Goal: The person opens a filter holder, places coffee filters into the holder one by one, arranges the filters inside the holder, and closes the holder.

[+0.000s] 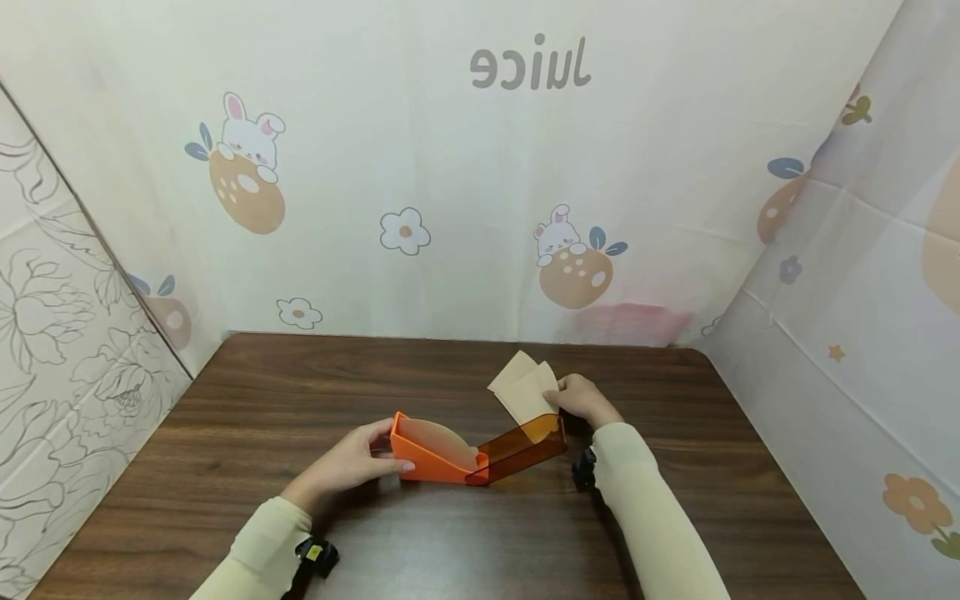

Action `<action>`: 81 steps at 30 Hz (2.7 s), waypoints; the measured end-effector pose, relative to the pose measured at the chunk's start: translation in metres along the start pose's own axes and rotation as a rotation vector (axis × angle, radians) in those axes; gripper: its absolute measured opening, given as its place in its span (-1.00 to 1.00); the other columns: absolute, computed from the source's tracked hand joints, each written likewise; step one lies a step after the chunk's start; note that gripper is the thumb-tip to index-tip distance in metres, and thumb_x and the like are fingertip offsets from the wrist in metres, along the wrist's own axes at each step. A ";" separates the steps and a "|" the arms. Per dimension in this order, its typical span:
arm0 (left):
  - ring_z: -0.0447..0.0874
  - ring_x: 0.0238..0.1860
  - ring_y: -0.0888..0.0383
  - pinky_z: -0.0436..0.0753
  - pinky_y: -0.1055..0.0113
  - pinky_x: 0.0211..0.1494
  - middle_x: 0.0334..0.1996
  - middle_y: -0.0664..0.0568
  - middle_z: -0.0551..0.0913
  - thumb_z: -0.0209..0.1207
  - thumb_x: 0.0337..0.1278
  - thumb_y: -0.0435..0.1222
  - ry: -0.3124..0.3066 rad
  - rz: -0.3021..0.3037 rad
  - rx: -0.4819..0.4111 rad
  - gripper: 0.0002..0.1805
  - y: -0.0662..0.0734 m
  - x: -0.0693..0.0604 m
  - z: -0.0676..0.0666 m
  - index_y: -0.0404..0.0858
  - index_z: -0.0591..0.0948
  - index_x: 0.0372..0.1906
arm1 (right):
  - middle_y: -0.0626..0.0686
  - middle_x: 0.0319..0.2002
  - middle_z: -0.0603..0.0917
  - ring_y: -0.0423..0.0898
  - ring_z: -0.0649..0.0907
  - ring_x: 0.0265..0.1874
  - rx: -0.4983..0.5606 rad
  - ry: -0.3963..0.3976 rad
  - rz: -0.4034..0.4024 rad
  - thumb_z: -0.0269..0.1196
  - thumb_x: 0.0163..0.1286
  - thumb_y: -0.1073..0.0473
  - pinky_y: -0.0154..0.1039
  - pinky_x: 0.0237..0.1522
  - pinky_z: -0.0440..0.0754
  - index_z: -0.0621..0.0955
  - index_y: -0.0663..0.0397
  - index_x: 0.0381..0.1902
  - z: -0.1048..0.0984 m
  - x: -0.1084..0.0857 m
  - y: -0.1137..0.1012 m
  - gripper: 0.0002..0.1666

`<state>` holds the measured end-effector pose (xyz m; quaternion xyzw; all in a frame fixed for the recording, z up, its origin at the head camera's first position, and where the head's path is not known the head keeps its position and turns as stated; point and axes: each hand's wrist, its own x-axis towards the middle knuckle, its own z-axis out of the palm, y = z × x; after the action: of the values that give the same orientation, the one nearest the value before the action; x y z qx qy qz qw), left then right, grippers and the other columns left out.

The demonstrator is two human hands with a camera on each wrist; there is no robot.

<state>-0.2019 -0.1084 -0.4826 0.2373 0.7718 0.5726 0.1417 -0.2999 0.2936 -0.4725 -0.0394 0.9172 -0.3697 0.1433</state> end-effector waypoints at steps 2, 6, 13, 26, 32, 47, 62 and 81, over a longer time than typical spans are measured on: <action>0.64 0.02 0.07 0.64 0.29 0.07 -0.07 0.02 0.67 0.44 0.12 -0.28 0.003 0.004 0.000 -0.58 0.000 0.000 0.000 -0.23 0.58 0.06 | 0.06 -0.49 0.58 -0.08 0.46 -0.56 0.009 0.000 -0.008 0.14 0.56 0.12 -0.19 -0.45 0.44 0.61 0.29 -0.30 0.000 0.000 0.001 -0.67; 0.64 0.02 0.07 0.64 0.29 0.07 -0.07 0.03 0.67 0.44 0.12 -0.27 0.002 0.003 -0.001 -0.58 -0.001 0.000 0.000 -0.23 0.58 0.06 | 0.00 -0.61 0.44 -0.10 0.39 -0.63 0.038 -0.005 -0.019 0.10 0.58 0.13 -0.20 -0.49 0.41 0.50 0.23 -0.47 -0.001 0.000 0.004 -0.61; 0.64 0.02 0.07 0.64 0.29 0.08 -0.07 0.03 0.67 0.44 0.13 -0.27 0.000 0.002 -0.002 -0.58 -0.002 0.000 0.000 -0.23 0.58 0.07 | 0.04 -0.60 0.44 -0.08 0.39 -0.60 0.105 -0.006 -0.063 0.07 0.59 0.16 -0.15 -0.45 0.41 0.53 0.33 -0.40 -0.004 -0.004 0.004 -0.61; 0.64 0.03 0.06 0.64 0.28 0.08 -0.06 0.02 0.67 0.43 0.14 -0.28 -0.011 0.009 -0.011 -0.59 -0.003 0.001 0.000 -0.24 0.58 0.07 | 0.16 -0.24 0.65 0.00 0.58 -0.26 0.168 0.012 -0.072 0.13 0.57 0.09 -0.12 -0.21 0.54 0.61 0.41 -0.07 -0.006 -0.008 0.007 -0.60; 0.65 0.01 0.07 0.64 0.32 0.07 -0.08 0.01 0.67 0.44 0.13 -0.29 -0.002 0.006 -0.015 -0.59 -0.004 0.001 0.000 -0.25 0.59 0.05 | 0.19 -0.10 0.66 0.04 0.63 -0.11 0.185 0.047 -0.044 0.16 0.55 0.02 -0.08 -0.10 0.61 0.54 0.42 0.14 -0.004 -0.005 0.009 -0.49; 0.66 0.02 0.07 0.64 0.35 0.06 -0.08 0.00 0.68 0.45 0.11 -0.31 -0.004 0.005 -0.021 -0.58 -0.004 0.001 0.000 -0.27 0.58 0.06 | 0.16 -0.11 0.63 -0.03 0.65 -0.19 0.275 0.138 -0.075 0.28 0.46 -0.07 -0.14 -0.12 0.68 0.59 0.35 0.05 -0.006 -0.010 -0.001 -0.45; 0.65 0.03 0.07 0.64 0.34 0.06 -0.07 -0.01 0.68 0.45 0.11 -0.30 -0.010 0.006 -0.031 -0.58 -0.005 0.002 0.001 -0.27 0.58 0.06 | 0.14 -0.18 0.65 -0.04 0.68 -0.23 0.282 0.176 -0.124 0.30 0.44 -0.08 -0.12 -0.09 0.69 0.61 0.32 0.00 -0.007 -0.014 -0.005 -0.48; 0.65 0.03 0.04 0.64 0.34 0.06 -0.07 -0.01 0.67 0.44 0.11 -0.30 0.003 0.002 -0.031 -0.57 -0.003 -0.002 0.006 -0.27 0.58 0.06 | 0.16 -0.20 0.70 0.05 0.72 -0.23 0.288 0.188 -0.188 0.35 0.38 -0.10 0.09 -0.04 0.67 0.66 0.23 -0.03 -0.008 -0.023 -0.016 -0.51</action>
<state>-0.1978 -0.1054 -0.4871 0.2351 0.7629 0.5849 0.1437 -0.2810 0.2913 -0.4505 -0.0691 0.8565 -0.5108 0.0261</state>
